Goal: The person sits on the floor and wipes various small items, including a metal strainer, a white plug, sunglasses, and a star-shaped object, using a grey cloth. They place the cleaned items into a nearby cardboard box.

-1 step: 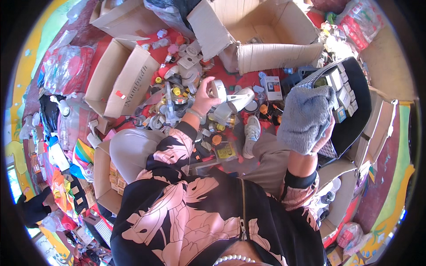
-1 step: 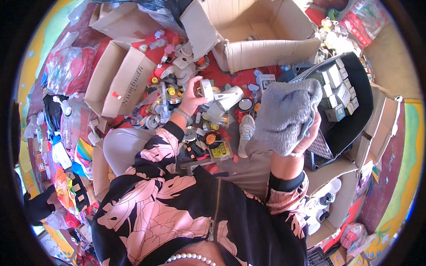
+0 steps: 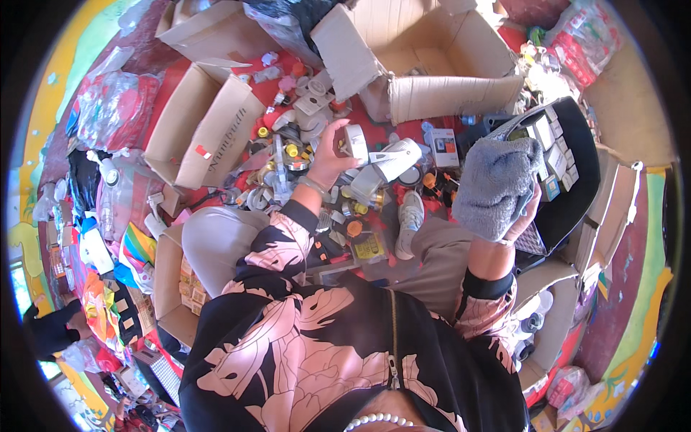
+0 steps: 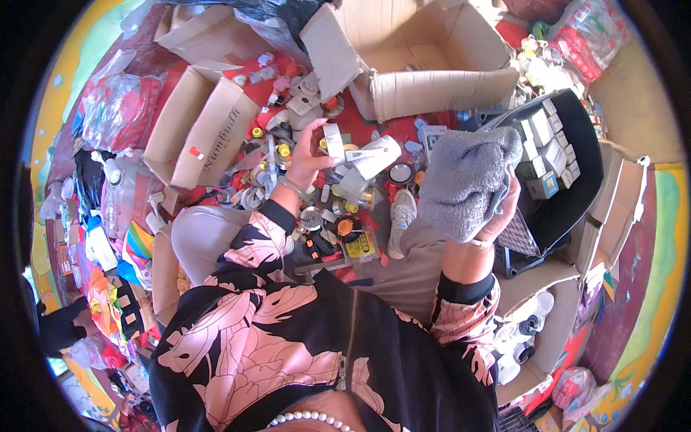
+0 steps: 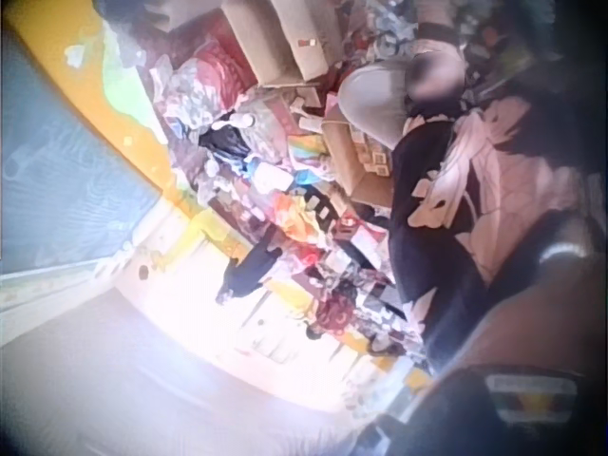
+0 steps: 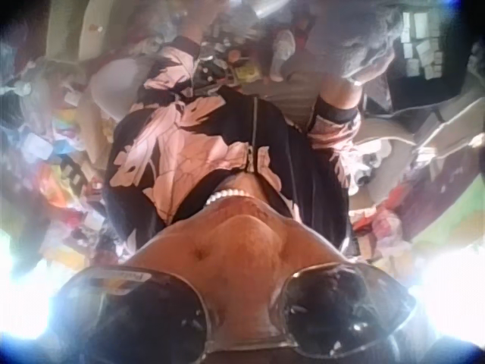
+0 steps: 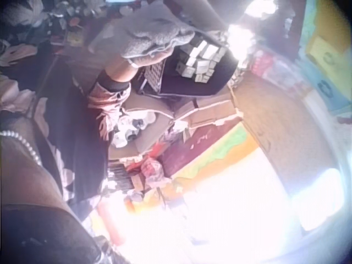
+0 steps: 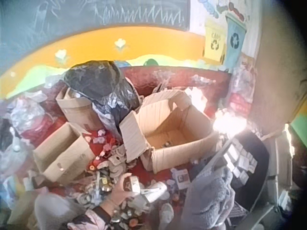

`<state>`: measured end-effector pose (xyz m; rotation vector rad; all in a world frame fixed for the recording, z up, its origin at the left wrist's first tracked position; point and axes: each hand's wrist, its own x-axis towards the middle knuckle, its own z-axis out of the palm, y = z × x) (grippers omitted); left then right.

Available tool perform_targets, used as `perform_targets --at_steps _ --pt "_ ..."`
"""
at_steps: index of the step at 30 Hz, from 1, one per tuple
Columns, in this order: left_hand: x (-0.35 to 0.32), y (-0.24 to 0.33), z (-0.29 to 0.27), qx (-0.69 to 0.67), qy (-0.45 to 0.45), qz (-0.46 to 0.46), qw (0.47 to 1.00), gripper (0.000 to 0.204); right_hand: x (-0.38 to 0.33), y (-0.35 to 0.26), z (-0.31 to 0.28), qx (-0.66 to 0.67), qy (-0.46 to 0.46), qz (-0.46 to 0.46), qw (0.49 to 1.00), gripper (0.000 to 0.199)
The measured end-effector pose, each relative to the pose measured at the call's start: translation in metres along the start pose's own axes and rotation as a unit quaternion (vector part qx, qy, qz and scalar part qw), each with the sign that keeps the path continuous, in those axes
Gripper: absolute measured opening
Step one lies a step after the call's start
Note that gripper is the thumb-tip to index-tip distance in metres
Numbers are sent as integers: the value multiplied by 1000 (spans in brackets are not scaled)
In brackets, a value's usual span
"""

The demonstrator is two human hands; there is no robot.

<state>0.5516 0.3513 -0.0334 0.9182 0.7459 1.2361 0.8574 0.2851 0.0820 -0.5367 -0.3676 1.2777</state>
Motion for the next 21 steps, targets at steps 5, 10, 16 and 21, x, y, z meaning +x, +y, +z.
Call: perform_targets --at_steps 5,10,16,21 --pt "-33 98 25 -30 -30 49 998 78 -3 2 18 28 -58 49 997 41" --pt "-77 144 14 -84 49 104 990 76 -7 18 44 -4 -61 88 994 41" --pt "-93 150 -49 -219 151 140 954 36 1 36 37 -26 -52 97 994 39" --pt "-95 119 -114 -278 352 69 891 26 5 41 36 -39 -13 105 994 36"
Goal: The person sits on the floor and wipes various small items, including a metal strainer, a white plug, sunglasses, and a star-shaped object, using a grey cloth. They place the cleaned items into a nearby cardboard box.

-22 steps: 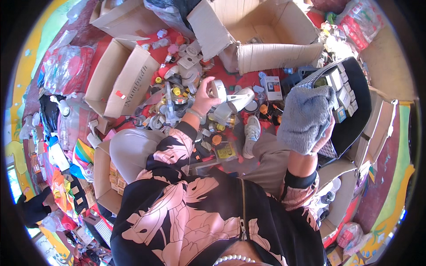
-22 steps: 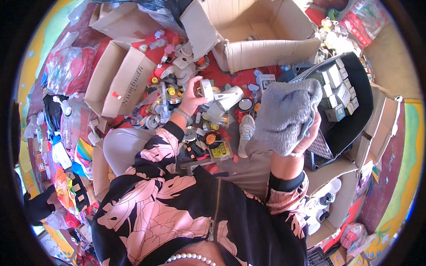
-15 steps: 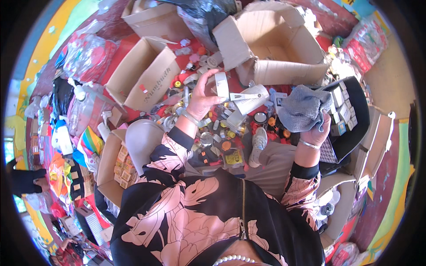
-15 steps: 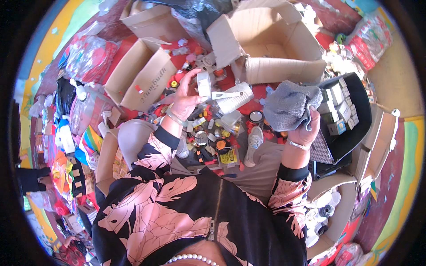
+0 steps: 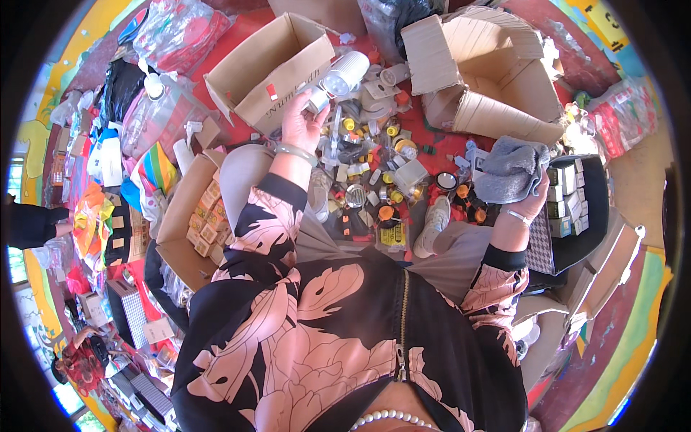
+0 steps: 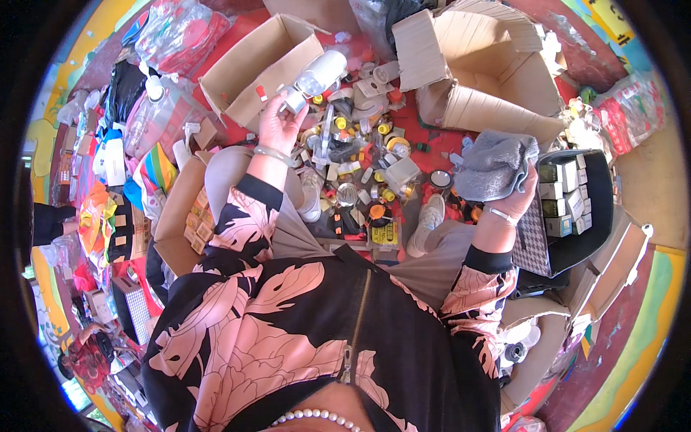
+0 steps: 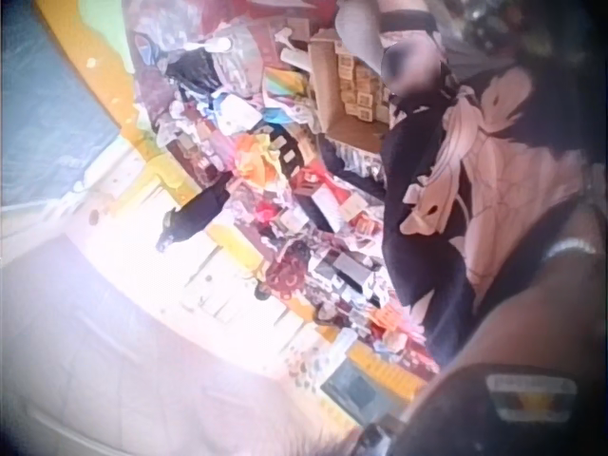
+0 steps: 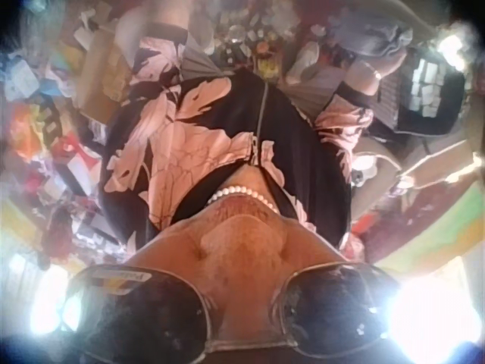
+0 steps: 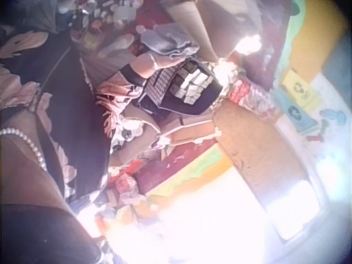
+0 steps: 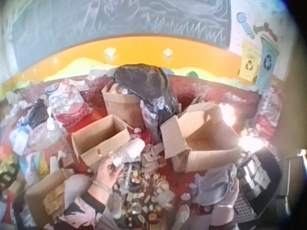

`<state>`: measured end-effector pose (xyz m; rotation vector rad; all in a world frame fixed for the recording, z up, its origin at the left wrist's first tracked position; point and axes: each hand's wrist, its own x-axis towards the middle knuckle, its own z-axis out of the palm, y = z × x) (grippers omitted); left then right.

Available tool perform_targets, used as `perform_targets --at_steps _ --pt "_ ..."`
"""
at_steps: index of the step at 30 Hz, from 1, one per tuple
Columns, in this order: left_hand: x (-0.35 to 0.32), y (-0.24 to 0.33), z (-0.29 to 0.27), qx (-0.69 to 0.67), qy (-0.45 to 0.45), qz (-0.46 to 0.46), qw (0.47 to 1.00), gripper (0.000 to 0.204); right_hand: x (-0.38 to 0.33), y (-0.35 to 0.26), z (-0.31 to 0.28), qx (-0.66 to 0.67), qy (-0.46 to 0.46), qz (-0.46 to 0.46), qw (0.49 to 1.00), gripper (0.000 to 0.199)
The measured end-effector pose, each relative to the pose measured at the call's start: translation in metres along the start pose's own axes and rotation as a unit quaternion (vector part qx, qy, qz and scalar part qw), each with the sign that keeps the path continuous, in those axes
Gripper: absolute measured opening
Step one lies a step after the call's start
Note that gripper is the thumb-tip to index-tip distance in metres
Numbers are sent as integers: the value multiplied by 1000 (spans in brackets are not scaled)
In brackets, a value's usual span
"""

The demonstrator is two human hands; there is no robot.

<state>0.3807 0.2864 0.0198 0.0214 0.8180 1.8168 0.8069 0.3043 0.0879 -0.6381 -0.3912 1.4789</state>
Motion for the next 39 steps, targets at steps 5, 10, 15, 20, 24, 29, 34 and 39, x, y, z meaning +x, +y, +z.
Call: perform_targets --at_steps 5,10,15,20,24,29,34,39 --pt "19 -59 -44 105 88 -43 990 22 3 6 1 -2 -3 10 1000 36" --pt "2 -159 -48 211 140 -145 957 43 8 14 9 -7 -28 14 999 36" --pt "-13 -254 -35 320 43 -142 936 68 10 11 5 -9 0 6 1000 35" --pt "0 -327 -20 472 -106 -109 868 80 10 9 2 -5 -13 6 1000 36" --pt "9 -367 -9 615 -169 -76 766 80 5 10 4 2 23 11 1000 38" --pt "48 -388 -28 628 -305 14 716 72 4 7 7 -28 88 13 996 54" --pt "71 -335 -2 789 -185 -37 585 51 0 5 16 -68 214 -4 975 55" --pt "97 -333 -34 891 -264 -65 365 52 8 10 16 -114 189 -5 975 56"
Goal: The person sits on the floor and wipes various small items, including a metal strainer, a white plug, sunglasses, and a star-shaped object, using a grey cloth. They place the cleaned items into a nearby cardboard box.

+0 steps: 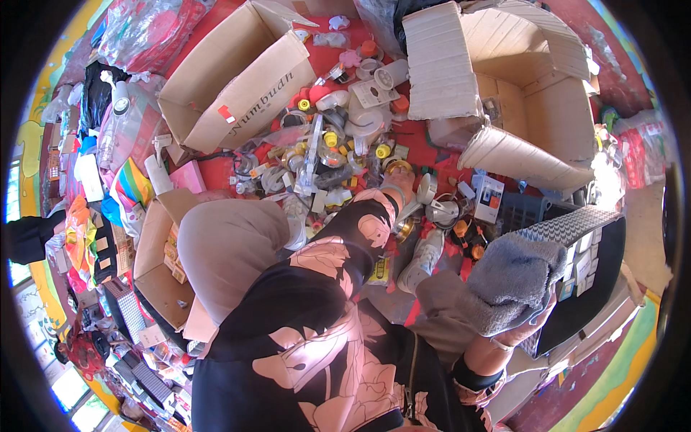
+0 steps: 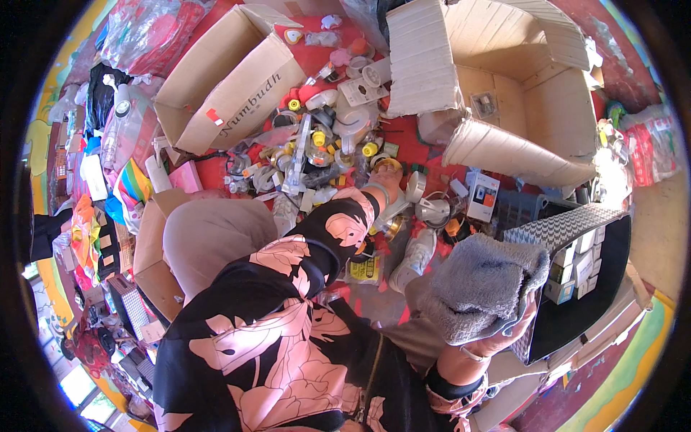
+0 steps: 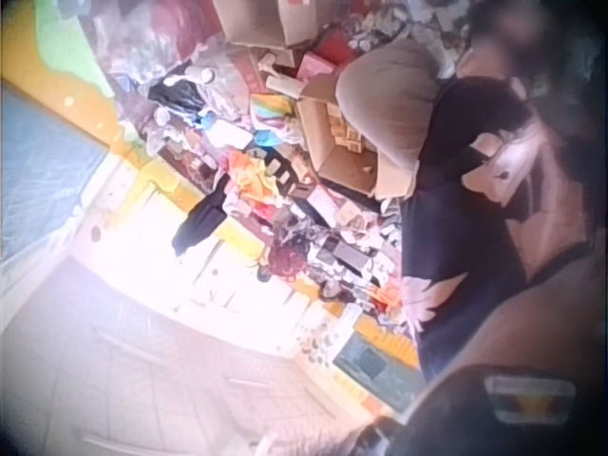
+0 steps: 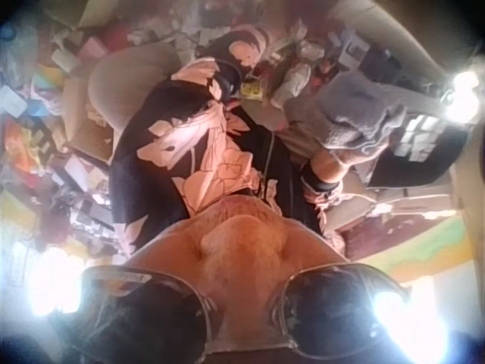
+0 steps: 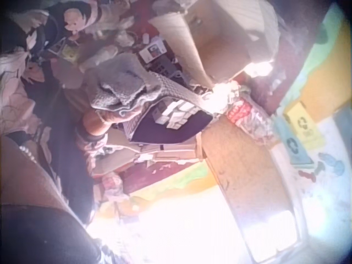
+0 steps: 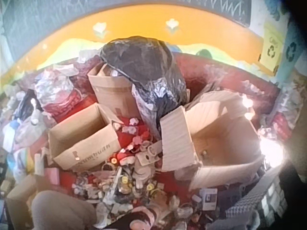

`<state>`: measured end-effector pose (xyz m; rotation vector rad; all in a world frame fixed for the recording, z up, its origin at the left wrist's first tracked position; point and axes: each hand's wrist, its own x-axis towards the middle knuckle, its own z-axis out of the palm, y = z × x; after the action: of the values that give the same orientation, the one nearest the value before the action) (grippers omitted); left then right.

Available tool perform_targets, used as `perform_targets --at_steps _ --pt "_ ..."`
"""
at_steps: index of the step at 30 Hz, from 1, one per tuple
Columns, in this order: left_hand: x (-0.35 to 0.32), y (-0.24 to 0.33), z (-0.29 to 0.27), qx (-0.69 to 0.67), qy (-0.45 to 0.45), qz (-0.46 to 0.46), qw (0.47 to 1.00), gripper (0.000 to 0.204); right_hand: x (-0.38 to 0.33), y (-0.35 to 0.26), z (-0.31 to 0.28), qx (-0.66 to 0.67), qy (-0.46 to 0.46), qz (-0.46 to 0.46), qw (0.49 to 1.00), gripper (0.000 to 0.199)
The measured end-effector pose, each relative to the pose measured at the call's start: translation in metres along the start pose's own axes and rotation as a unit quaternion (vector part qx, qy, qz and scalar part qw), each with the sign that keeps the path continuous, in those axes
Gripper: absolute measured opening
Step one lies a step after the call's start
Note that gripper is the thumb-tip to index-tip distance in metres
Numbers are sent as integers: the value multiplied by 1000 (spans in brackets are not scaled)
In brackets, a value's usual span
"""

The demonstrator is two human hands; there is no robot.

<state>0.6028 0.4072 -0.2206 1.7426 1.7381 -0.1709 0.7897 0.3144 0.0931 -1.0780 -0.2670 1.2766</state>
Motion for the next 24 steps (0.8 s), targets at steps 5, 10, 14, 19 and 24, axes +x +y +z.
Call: perform_targets --at_steps 5,10,14,19,24 --pt "9 8 -6 -19 9 -55 998 41 -7 3 15 31 -40 42 998 53" --pt "57 -23 82 61 35 -16 997 41 -13 3 11 52 -91 69 992 51" --pt "-15 -12 -31 -131 17 -37 991 44 -3 7 -3 101 -126 73 984 42" --pt "-43 -66 -39 -829 1 90 552 36 -4 0 -7 87 -141 0 986 38" --pt "-146 -26 -150 -909 -122 179 357 39 -7 -5 -6 114 -260 -57 957 43"
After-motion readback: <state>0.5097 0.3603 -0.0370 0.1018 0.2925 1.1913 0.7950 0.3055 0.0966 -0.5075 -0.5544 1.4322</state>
